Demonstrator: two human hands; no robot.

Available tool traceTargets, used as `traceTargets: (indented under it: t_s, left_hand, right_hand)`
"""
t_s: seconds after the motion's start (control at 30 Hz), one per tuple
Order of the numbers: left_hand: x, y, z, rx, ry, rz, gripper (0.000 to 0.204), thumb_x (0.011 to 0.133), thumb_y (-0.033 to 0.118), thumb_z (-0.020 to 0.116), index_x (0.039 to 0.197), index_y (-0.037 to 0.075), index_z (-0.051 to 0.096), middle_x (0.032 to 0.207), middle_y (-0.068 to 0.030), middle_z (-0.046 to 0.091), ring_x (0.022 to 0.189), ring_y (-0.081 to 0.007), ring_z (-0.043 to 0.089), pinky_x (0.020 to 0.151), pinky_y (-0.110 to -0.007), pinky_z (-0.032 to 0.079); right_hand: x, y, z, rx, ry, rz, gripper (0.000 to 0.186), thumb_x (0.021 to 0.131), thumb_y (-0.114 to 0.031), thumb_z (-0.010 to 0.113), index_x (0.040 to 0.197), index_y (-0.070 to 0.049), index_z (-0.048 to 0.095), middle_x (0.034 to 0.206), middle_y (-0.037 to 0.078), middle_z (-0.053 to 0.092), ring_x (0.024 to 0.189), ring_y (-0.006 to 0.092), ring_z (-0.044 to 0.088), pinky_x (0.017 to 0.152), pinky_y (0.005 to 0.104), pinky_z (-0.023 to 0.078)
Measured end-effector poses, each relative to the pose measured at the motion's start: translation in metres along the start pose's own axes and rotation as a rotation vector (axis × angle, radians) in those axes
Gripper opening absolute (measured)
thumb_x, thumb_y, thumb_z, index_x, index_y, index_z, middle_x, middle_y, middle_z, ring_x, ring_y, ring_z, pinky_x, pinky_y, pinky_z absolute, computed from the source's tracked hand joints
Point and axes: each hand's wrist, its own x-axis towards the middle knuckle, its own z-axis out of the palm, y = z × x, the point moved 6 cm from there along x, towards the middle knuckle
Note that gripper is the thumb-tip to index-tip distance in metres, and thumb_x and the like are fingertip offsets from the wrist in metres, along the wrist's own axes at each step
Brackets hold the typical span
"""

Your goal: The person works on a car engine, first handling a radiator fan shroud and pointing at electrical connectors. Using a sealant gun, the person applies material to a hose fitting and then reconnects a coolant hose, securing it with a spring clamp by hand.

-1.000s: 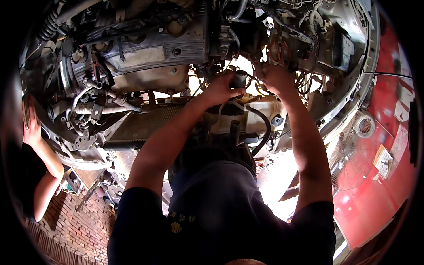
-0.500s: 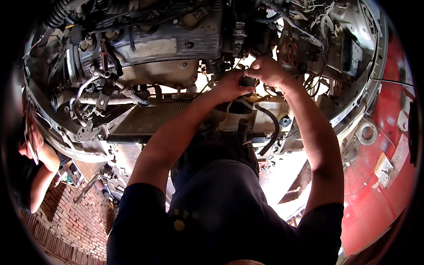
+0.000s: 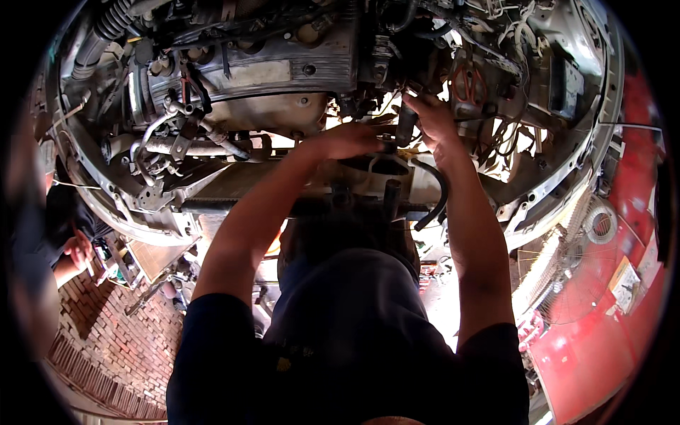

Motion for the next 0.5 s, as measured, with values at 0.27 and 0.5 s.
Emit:
traceTargets:
  t_s: [0.27,0.5]
  left_hand:
    - [-0.045,-0.002,-0.030,-0.916,0.616,-0.253,0.034,0.105,0.027,0.067,0.127,0.002,0.061,0.119,-0.0129,0.073,0.112,-0.0270,0.073,0.100,-0.041,0.057]
    - [-0.019,0.008,-0.015,-1.047,0.749,-0.049,0.032,0.106,0.026,0.065,0.127,0.003,0.060,0.124,-0.0165,0.074,0.114,-0.0280,0.072,0.100,-0.042,0.056]
  right_hand:
    - [-0.018,-0.008,0.015,0.020,0.044,0.065,0.038,0.100,-0.034,0.076,0.118,-0.001,0.073,0.096,0.002,0.069,0.084,0.0129,0.057,0.075,0.0339,0.046]
    - [0.007,0.013,0.001,0.105,0.067,0.114,0.030,0.101,-0.036,0.074,0.107,-0.006,0.072,0.080,-0.002,0.059,0.068,0.0130,0.051,0.063,0.0354,0.045]
